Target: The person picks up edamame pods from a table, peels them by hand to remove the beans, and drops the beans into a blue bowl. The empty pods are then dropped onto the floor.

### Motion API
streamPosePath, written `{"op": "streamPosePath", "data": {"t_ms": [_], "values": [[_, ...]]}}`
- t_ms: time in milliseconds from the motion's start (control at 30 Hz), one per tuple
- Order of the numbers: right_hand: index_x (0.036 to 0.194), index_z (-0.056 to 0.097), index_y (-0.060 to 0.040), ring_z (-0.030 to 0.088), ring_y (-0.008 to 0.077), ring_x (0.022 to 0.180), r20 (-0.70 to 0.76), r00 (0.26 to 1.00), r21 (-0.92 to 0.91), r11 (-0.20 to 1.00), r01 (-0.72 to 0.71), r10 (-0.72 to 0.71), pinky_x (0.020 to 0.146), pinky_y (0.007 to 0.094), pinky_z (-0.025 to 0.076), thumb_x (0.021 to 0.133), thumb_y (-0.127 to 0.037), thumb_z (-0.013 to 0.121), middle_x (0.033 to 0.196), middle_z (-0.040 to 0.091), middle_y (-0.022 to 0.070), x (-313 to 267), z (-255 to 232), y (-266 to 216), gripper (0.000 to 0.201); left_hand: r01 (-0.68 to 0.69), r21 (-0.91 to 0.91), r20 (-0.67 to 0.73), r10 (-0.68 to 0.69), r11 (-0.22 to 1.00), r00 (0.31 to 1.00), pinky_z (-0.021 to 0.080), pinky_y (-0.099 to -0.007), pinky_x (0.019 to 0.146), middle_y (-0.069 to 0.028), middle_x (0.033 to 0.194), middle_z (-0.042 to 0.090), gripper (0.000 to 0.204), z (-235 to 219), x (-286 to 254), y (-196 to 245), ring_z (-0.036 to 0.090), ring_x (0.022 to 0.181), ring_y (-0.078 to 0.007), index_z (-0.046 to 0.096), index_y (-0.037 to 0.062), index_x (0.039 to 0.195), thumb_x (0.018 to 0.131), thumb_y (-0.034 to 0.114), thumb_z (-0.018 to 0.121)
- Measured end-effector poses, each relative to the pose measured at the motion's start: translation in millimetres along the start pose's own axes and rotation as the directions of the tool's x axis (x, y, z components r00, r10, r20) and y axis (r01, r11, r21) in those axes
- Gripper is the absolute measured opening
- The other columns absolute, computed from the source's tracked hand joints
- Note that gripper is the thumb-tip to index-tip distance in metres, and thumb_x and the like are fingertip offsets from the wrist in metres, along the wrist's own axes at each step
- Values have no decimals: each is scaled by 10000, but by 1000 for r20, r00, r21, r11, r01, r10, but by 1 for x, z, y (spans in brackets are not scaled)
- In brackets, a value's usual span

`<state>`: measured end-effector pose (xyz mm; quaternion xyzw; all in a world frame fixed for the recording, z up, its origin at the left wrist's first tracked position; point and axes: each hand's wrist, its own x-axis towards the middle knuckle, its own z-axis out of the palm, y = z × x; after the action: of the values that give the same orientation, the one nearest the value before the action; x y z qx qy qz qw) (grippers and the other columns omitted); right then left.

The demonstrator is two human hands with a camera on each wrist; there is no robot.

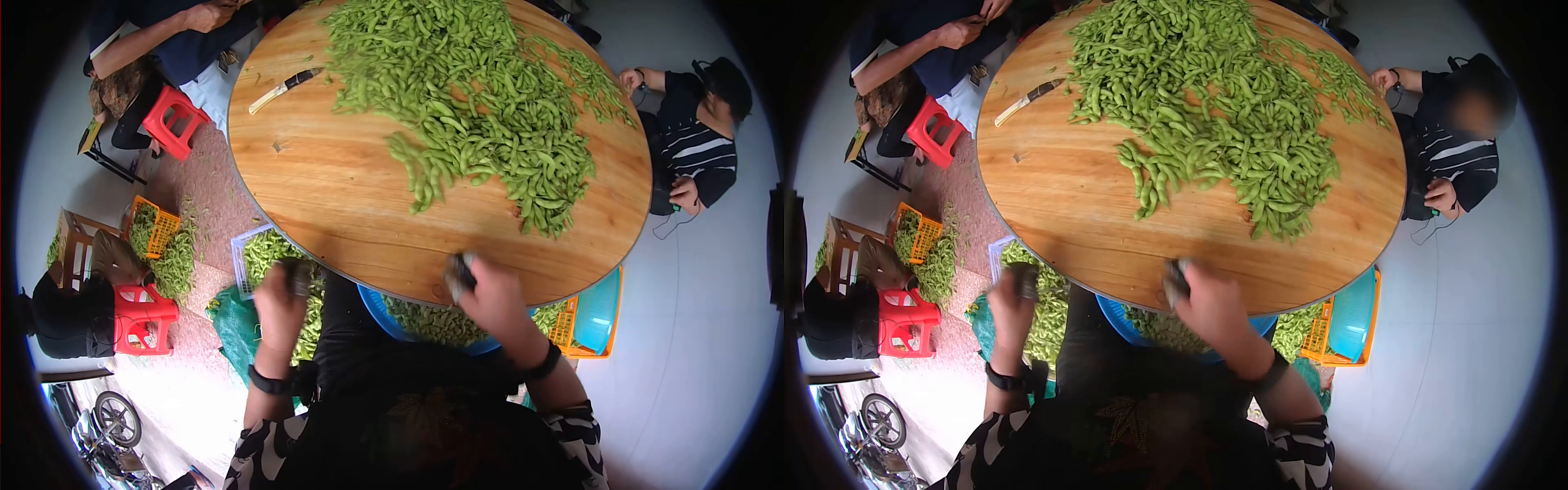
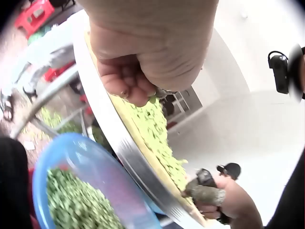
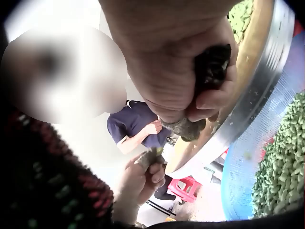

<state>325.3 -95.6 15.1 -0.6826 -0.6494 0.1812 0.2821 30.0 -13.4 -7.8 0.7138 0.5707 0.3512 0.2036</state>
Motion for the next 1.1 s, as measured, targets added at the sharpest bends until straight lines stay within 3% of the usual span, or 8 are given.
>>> {"op": "streamPosePath", "data": {"t_ms": [200, 467, 567, 633, 767, 833, 900, 1100], "values": [[971, 564, 3, 621, 385, 716, -200, 980, -280, 957, -71, 14, 624, 456, 503, 790, -151, 668, 816, 627, 206, 94, 35, 23, 259, -5, 430, -173, 88, 903, 981, 511, -399, 597, -159, 807, 641, 261, -17, 16, -28, 644, 714, -321, 584, 23, 1033, 806, 97, 688], [1056, 583, 10, 662, 310, 741, -305, 952, -1, 1000, -5, 4, 684, 380, 527, 757, -111, 694, 859, 658, 182, 31, 10, 15, 341, -259, -323, 212, 336, 910, 918, 523, -370, 636, -180, 809, 643, 151, 60, 5, 82, 653, 743, -331, 629, 12, 983, 834, 22, 611], [1064, 596, -10, 640, 357, 735, -325, 943, 282, 959, 22, 74, 658, 415, 525, 765, -168, 704, 879, 650, 176, -13, 17, 0, 355, -134, -539, 309, 343, 831, 887, 532, -298, 655, -119, 863, 663, 158, 87, 2, 98, 654, 739, -195, 611, -12, 1046, 895, 23, 578], [1069, 597, -7, 655, 345, 790, -332, 942, 201, 979, 26, 43, 696, 407, 527, 800, -156, 680, 917, 655, 178, -25, 15, -3, 319, 326, -641, 623, 222, 695, 750, 538, -277, 666, -70, 872, 652, 166, 97, 0, 100, 645, 753, -167, 594, 3, 1082, 937, 75, 555], [1139, 576, 8, 653, 334, 846, -258, 966, 294, 954, 51, 28, 736, 391, 518, 850, -109, 618, 919, 654, 173, -32, -2, -2, 315, 494, -704, 629, 125, 510, 767, 506, -260, 599, -43, 753, 626, 68, 92, -5, 114, 614, 697, -98, 578, -5, 972, 919, 29, 552], [1143, 562, 2, 621, 135, 743, -96, 995, 450, 892, 39, 5, 692, 265, 497, 879, -53, 576, 820, 641, 67, -32, -7, 3, 270, 428, -713, 633, 249, 555, 733, 504, -246, 615, -29, 803, 640, 95, 86, -3, 109, 598, 709, -86, 582, -1, 1012, 937, 23, 528], [1136, 561, 0, 597, 110, 731, -16, 1000, 512, 859, -5, 15, 677, 249, 484, 888, -57, 558, 800, 622, 38, -32, -8, 7, 254, 457, -617, 736, 265, 640, 623, 504, -239, 666, -34, 854, 650, 118, 78, -3, 111, 584, 755, -79, 594, -3, 1036, 942, 31, 532], [1169, 550, -27, 534, 66, 688, 246, 966, 680, 695, -235, 86, 628, 228, 444, 894, -48, 515, 785, 583, -2, -33, -22, 6, 278, 459, -612, 746, 278, 644, 605, 500, -259, 748, -42, 895, 659, 141, 79, -3, 108, 587, 832, -88, 607, -10, 1054, 941, 47, 544]]}}
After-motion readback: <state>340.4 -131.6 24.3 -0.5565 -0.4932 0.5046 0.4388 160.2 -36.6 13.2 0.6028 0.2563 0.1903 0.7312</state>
